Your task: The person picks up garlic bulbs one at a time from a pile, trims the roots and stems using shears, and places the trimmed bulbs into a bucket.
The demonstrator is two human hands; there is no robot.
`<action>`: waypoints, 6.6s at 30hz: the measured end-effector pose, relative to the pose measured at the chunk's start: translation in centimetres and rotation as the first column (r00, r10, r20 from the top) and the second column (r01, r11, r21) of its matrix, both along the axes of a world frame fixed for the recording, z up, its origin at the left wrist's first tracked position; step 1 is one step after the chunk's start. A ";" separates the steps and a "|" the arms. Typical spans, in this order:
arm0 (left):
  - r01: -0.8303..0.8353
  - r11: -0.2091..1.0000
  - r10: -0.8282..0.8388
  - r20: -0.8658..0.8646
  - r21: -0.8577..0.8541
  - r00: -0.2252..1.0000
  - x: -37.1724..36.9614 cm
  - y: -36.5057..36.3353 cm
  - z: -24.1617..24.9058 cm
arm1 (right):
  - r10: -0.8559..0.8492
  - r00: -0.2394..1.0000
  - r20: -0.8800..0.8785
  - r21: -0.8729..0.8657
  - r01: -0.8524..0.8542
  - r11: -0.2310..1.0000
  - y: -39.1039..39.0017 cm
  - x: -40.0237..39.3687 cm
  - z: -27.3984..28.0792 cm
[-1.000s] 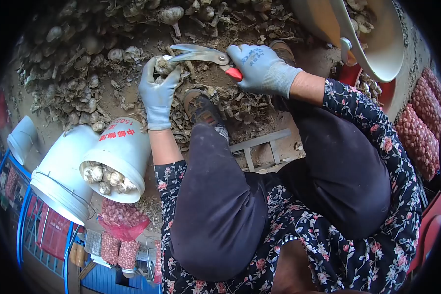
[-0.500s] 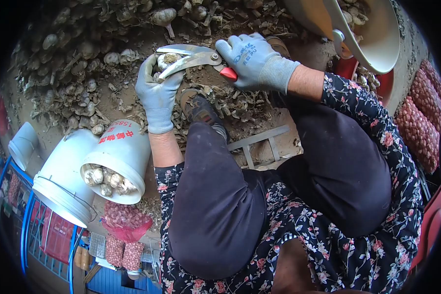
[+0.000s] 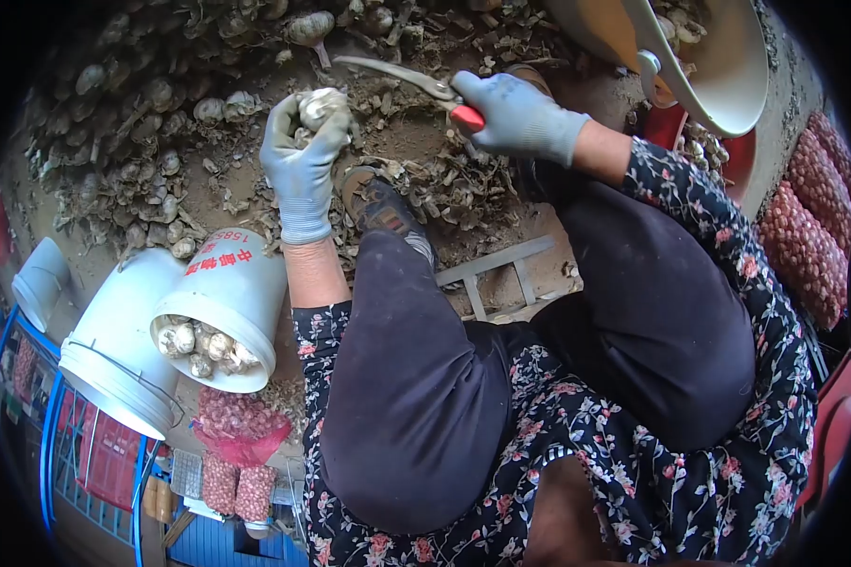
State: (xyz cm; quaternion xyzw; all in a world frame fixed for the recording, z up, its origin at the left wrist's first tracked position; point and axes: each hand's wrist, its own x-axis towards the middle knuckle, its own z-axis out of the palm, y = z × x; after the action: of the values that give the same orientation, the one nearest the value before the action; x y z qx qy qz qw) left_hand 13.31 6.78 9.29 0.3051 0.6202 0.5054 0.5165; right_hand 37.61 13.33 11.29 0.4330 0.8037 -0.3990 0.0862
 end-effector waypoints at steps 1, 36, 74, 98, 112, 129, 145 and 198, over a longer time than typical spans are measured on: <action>-0.051 0.996 0.035 0.228 0.067 0.973 -0.5 0.0 -0.5 | -0.036 0.996 -0.078 -0.085 0.029 0.996 0.2 0.5 0.7; -0.214 0.905 -0.220 -0.834 -0.369 0.507 -9.6 1.3 0.8 | -0.044 0.998 -0.041 -0.495 0.018 0.868 -0.7 -0.8 0.5; -0.070 0.997 0.073 0.103 -0.034 0.992 -1.7 0.1 1.6 | -0.003 0.997 -0.082 -0.328 -0.024 0.944 -0.5 -0.4 1.4; -0.629 0.766 0.173 -0.985 0.137 -0.004 -15.1 -19.9 11.8 | -0.104 0.986 -0.129 -0.467 0.032 0.884 -1.5 -0.7 0.6; -0.308 0.826 -0.330 -0.848 -0.472 0.414 -15.3 7.1 -10.3 | -0.071 0.997 -0.011 -0.427 0.060 0.902 -0.9 -1.1 0.0; 0.357 0.933 -0.134 -0.956 -0.033 0.263 -8.8 5.4 -5.7 | -0.075 0.992 0.105 -0.484 0.116 0.867 0.1 -3.1 -2.0; 0.752 0.654 -0.370 -0.833 0.082 0.412 -1.3 0.3 2.9 | -0.027 0.986 -0.164 -0.615 -0.080 0.784 2.5 -0.4 -1.5; 0.092 0.995 -0.040 -0.684 0.039 0.728 1.3 -0.7 2.7 | 0.234 0.968 0.094 -0.077 -0.227 0.971 -0.9 -2.6 1.2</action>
State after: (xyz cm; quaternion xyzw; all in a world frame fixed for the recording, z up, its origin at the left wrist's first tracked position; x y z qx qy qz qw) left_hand 14.63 6.06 12.01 0.5091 0.7371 0.3610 0.2592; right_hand 35.06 12.47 12.51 0.3535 0.8295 -0.3895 0.1874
